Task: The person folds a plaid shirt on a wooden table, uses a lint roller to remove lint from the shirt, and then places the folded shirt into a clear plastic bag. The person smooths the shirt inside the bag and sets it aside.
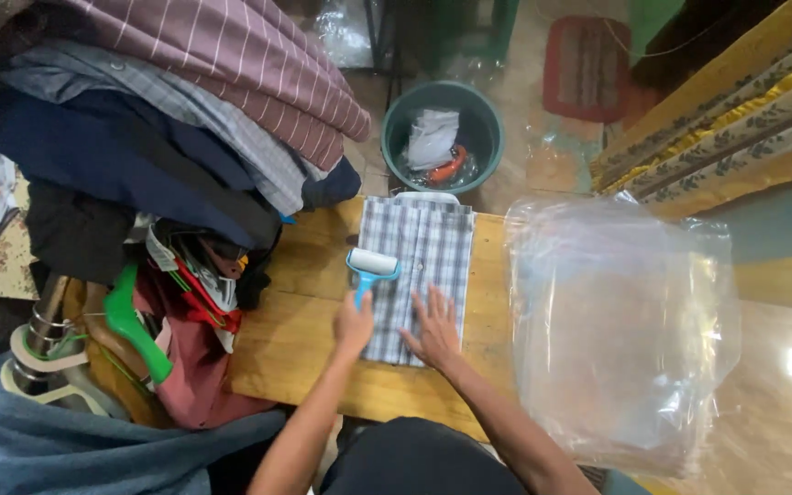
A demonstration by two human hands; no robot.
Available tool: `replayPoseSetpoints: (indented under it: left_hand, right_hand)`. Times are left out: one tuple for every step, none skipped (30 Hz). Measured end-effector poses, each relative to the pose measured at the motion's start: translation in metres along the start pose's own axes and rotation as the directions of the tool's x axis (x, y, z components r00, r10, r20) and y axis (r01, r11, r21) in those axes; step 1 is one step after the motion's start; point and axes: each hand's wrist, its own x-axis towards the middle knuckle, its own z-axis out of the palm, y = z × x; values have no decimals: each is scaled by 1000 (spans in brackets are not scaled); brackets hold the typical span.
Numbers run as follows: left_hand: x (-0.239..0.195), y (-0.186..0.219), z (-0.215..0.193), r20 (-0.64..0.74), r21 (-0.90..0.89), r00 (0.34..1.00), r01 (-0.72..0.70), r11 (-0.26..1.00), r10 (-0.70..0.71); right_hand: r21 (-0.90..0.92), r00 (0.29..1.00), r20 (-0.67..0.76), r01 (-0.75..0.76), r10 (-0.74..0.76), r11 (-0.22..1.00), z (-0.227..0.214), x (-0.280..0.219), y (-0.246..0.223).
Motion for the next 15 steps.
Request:
replayPoseSetpoints:
  left_hand:
    - [-3,12,6,0,-2,1000,-1,1000,1]
    - [-6,25,11,-25,-45,1000,4,999,-5]
    - [-7,37,15,-50,-88,999,9,996,-14]
    - [-4,51,12,-50,-91,999,9,996,-13]
    - [-4,63,8,-19,-127,999,26,992,-29]
    - [-4,74,5,12,-163,999,45,986,-43]
    - [16,72,11,18,-159,999,50,986,-48]
    - [36,69,17,-15,-166,1000,18,986,-21]
    - [59,71,25,-47,-174,999,-23,984,15]
    - [84,70,25,-40,-173,999,-25,985,18]
    - [107,69,28,-46,-236,998,-46,971,36]
    - [129,69,32,-52,-299,997,-66,952,53]
    - [121,82,22,-36,-298,997,-71,952,63]
    - [112,95,12,-44,-311,997,-78,947,67]
    - [106,112,4,-53,-326,995,-93,941,80]
  right_hand:
    - [-3,1000,-1,0,0,1000,1,-2,-1]
    - [-35,998,61,21,-19,999,2,-3,-3]
    - [-66,992,123,45,-36,997,2,-3,-5]
    - [-69,992,122,45,-37,997,6,-1,-4]
    - [-75,995,91,51,-44,996,11,-2,-3]
    - [-80,997,60,57,-52,995,16,-4,-2]
    - [-77,997,66,53,-48,996,17,-5,-4]
    - [-64,997,55,53,-50,997,18,-6,-5]
    - [-56,998,37,49,-47,997,17,-5,-4]
    - [-56,999,37,41,-39,998,19,-3,-3]
    - [-24,998,28,58,-58,998,20,-4,-1]
    - [7,997,18,76,-76,997,21,-5,1]
    - [7,998,16,57,-57,998,26,-8,2]
    - [24,996,-21,86,-86,996,30,-12,4]
    - [35,991,-68,114,-112,993,33,-12,8]
